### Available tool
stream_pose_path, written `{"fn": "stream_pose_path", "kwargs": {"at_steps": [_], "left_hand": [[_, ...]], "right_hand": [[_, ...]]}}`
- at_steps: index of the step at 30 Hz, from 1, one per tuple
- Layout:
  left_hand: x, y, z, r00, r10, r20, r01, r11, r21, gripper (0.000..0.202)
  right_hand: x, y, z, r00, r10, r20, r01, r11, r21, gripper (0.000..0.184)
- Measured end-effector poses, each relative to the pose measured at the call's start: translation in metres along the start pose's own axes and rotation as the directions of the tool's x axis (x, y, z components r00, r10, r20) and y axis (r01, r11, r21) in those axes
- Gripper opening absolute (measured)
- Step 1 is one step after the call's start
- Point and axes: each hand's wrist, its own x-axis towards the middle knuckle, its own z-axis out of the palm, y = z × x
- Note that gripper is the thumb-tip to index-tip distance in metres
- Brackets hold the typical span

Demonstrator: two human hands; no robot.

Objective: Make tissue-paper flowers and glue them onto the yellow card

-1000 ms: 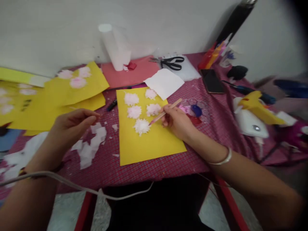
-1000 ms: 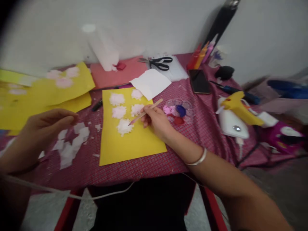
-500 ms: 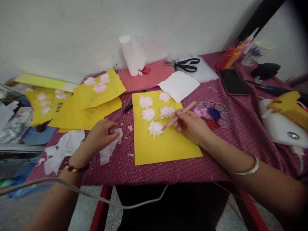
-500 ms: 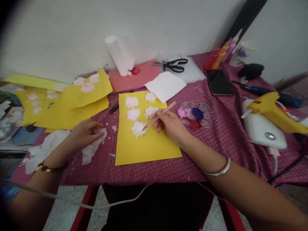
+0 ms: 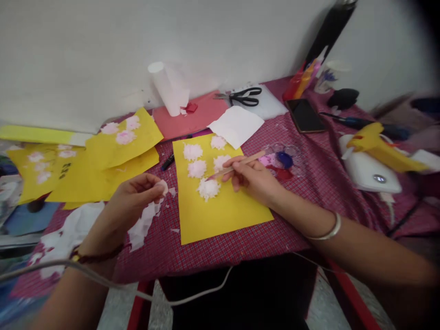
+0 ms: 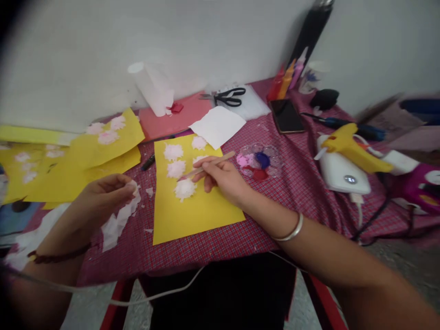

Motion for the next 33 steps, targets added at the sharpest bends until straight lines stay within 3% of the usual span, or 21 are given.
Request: {"fn": "stream_pose_path", "kwargs": {"at_steps": [5,8,11,15,20,27,33], "left_hand": [[0.017,0.004,0.05,0.995,0.062,0.08,-0.059,0.997,-0.049,0.024],[0.019,0.01,0.065,0.993,0.069,0.097,-0.07,0.998,0.003,0.022],[0.018,0.013,0.069,0.995,0.045,0.089,-0.049,0.998,0.04,0.024],[0.019,0.005,0.068,0.993,-0.031,0.113,0.038,0.997,-0.063,0.024],[0.024,-0.004,0.07,0.996,-0.005,0.09,0.015,0.994,-0.108,0.022],[0.023,0.005,0.074,0.997,-0.05,0.063,0.064,0.97,-0.235,0.024],[0.021,0.007,0.077,0.993,-0.034,0.118,0.081,0.903,-0.423,0.018]], "right_hand": [[-0.007,-0.006,0.003,0.987,-0.11,0.114,0.12,0.989,-0.081,0.03],[-0.008,-0.007,0.005,0.978,-0.136,0.161,0.157,0.979,-0.127,0.03],[-0.009,-0.006,0.006,0.975,-0.151,0.163,0.177,0.971,-0.158,0.027],[-0.009,-0.002,0.008,0.975,-0.149,0.165,0.177,0.97,-0.167,0.024],[-0.009,-0.001,0.008,0.973,-0.148,0.176,0.18,0.967,-0.181,0.021],[-0.01,-0.004,0.01,0.975,-0.16,0.155,0.19,0.962,-0.197,0.023],[-0.006,-0.006,0.008,0.99,-0.109,0.086,0.112,0.993,-0.026,0.024]]}}
